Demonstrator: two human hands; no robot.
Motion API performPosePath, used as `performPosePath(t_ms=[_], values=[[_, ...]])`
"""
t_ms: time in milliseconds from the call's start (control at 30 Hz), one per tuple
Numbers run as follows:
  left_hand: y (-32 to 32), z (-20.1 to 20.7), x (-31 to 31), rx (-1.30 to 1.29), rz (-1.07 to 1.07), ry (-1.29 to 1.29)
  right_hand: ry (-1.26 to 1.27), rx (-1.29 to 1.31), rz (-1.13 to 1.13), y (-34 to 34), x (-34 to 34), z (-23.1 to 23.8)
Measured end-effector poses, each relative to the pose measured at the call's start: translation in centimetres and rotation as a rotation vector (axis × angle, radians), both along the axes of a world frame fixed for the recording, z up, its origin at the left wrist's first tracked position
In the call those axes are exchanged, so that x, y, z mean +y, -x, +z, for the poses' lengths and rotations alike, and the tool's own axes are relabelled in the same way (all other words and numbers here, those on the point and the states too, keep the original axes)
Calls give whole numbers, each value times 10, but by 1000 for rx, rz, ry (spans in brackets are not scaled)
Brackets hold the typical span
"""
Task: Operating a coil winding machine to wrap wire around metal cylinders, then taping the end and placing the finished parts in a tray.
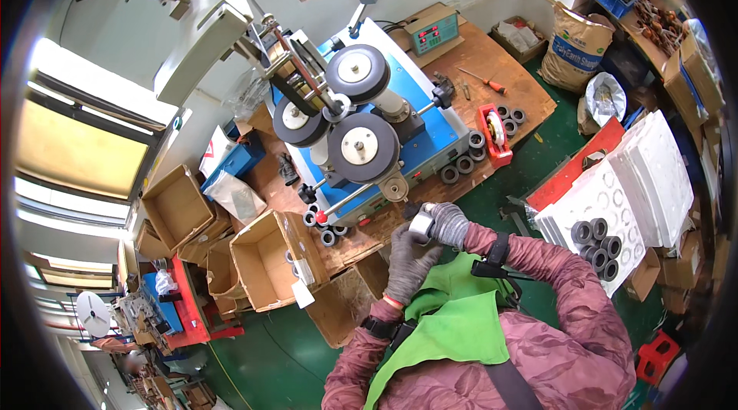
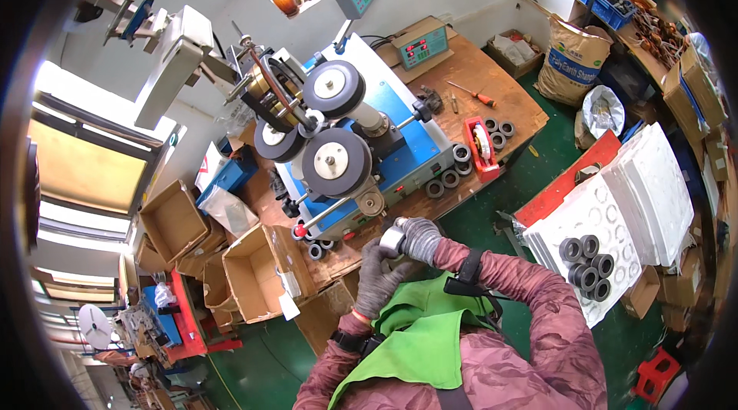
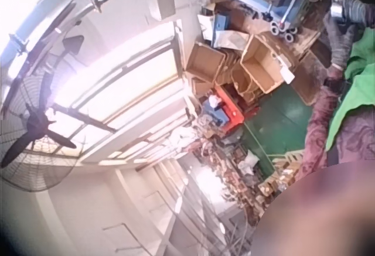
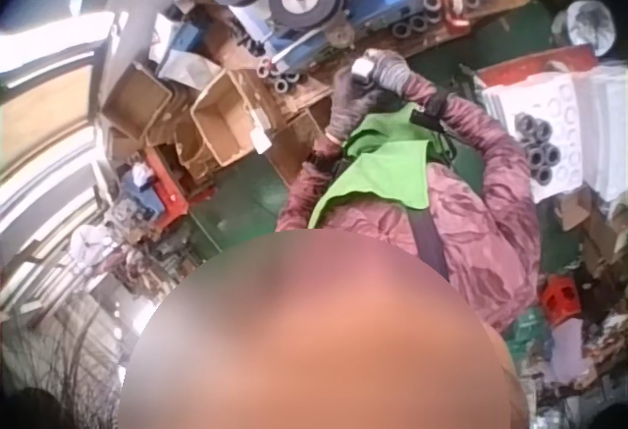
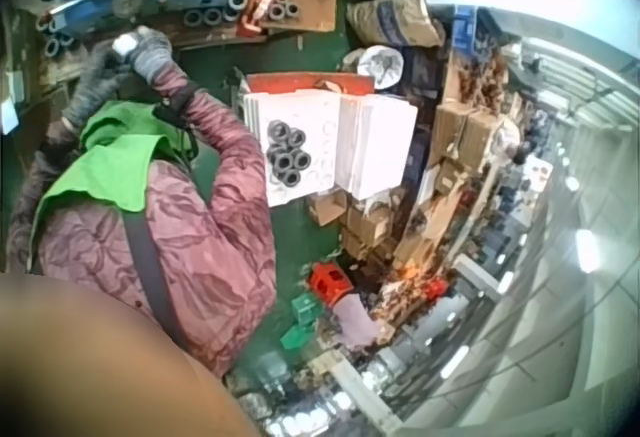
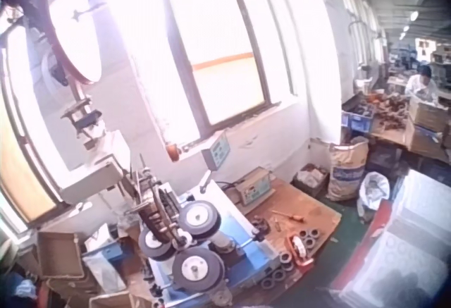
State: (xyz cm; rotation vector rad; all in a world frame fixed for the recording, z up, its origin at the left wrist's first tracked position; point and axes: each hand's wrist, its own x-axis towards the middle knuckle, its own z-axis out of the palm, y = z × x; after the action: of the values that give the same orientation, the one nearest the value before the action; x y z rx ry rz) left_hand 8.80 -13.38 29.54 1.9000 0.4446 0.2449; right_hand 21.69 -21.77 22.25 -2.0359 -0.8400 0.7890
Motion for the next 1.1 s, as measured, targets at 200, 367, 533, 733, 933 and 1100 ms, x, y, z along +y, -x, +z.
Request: performPosePath(t_ms=[200,367,533,733,933,1100], values=[[9,-7,17,-175,5,25,-179,252,-61,-10,-8,0],[-17,-19,5,-107,-31,164,-327,624,-23,-8,-16,23],[-14,-37,9,191,143,393,-91,863,250,-41,-45,27],[9,-32,10,327,199,370,258,-194,-471,-155,-135,-114],[24,-45,7,423,247,352,474,-142,-777,-215,-136,-187],[12,-40,-3,496,282,402,494,38,-913,-224,-119,-190]])
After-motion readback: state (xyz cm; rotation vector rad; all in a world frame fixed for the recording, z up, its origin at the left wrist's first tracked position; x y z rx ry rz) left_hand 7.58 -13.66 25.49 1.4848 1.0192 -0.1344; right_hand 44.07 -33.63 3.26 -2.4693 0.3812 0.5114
